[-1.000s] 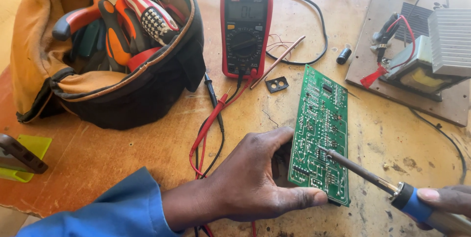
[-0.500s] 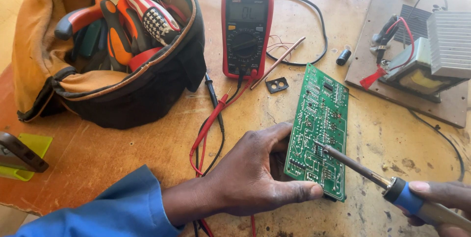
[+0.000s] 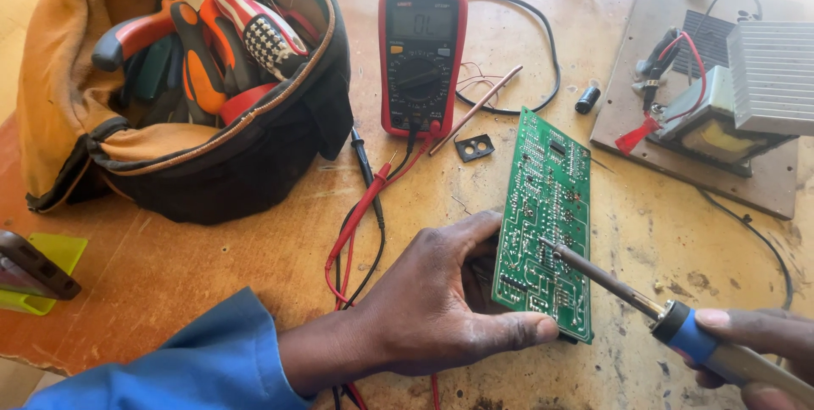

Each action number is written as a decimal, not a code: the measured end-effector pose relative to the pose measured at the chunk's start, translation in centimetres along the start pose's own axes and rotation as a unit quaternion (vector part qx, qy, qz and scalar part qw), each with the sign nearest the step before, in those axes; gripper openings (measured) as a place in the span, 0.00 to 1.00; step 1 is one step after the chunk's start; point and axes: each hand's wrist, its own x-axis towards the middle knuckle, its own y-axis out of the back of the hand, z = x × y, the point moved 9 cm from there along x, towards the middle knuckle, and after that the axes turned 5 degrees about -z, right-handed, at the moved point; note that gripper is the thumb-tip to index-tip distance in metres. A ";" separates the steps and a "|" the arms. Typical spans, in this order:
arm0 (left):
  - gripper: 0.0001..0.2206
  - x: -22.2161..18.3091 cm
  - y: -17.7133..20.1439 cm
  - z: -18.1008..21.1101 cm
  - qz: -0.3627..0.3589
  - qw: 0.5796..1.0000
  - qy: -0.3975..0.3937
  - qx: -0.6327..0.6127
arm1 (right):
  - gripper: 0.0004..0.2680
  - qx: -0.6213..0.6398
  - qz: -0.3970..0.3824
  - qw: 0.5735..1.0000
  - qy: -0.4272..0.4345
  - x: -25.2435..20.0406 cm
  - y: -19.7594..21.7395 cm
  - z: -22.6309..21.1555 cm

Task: Soldering components onto a circuit board using a soldering iron and solder wire

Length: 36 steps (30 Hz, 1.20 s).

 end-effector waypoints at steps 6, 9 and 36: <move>0.20 0.0 0.4 0.0 0.021 0.999 0.006 0.044 | 0.26 -0.015 -0.080 0.989 -0.121 0.3 2.0 6.5; 0.21 -0.1 0.5 0.4 0.028 0.997 -0.018 0.067 | 0.15 -0.018 0.012 1.000 -0.008 0.0 0.1 0.5; 0.09 1.9 -1.5 -3.8 0.040 0.974 -0.067 -0.211 | 0.23 -0.060 0.070 0.979 0.183 3.5 -8.2 -17.9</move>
